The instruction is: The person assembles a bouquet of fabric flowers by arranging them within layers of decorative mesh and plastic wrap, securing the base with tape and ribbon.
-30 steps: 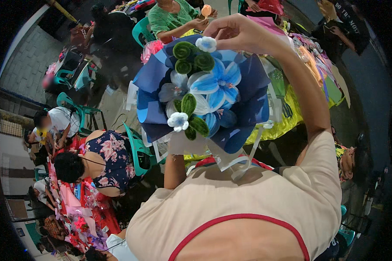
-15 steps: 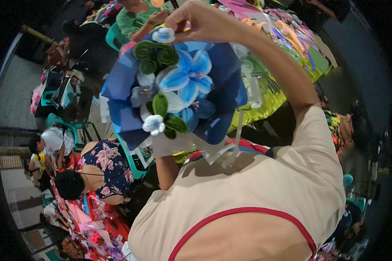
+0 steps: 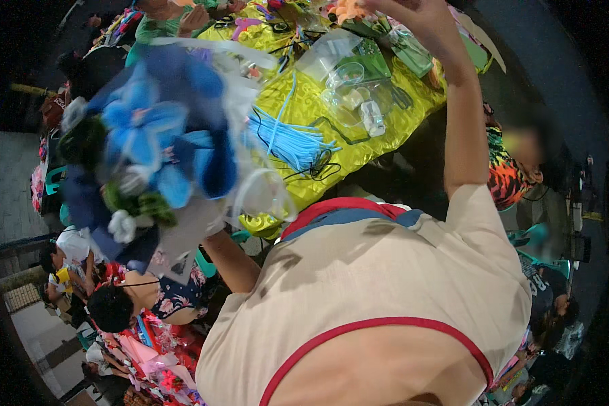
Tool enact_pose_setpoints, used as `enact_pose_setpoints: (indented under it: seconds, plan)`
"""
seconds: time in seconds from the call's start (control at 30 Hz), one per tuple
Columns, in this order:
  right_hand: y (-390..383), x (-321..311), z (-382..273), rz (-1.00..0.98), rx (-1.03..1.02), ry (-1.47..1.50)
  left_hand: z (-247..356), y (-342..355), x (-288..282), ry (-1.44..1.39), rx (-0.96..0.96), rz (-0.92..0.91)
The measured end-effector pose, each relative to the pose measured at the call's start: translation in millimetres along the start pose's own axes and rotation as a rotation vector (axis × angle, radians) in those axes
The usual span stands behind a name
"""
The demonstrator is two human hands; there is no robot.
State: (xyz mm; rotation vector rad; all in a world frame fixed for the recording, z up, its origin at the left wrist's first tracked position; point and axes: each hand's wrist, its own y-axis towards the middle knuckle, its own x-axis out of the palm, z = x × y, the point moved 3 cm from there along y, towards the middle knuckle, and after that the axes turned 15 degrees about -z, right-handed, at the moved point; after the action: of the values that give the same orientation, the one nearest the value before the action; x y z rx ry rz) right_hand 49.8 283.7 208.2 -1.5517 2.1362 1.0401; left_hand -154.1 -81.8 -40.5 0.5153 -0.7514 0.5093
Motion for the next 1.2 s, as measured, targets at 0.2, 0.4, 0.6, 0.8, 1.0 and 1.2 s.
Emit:
enact_pose_setpoints:
  seconds: [0.2, 0.4, 0.6, 0.8, 1.0, 1.2]
  plan:
    - [-116.0, 74.9, 114.5, 0.127, 0.415, 0.491, 37.6, -1.7, -5.5, -0.022, -0.018, -0.04]
    - [-212.4, 209.3, 131.1, -0.16, 0.908, 0.707, 38.5, 8.0, -14.6, -0.088, -0.076, -0.088]
    - [-213.7, 240.5, 118.3, -0.235, 0.848, 0.764, 28.7, 17.4, -20.9, -0.171, -0.125, -0.133]
    - [-207.3, 247.9, 124.5, -0.247, 0.829, 0.531, 35.2, 13.9, -14.9, -0.218, -0.139, -0.16]
    - [-205.1, 265.6, 125.8, -0.399, 0.773, 0.605, 28.8, 14.1, -6.3, -0.345, -0.142, -0.214]
    - [-186.9, 248.7, 130.5, -0.522, 0.671, 0.544, 19.1, 10.3, 16.0, -0.725, 0.088, -0.409]
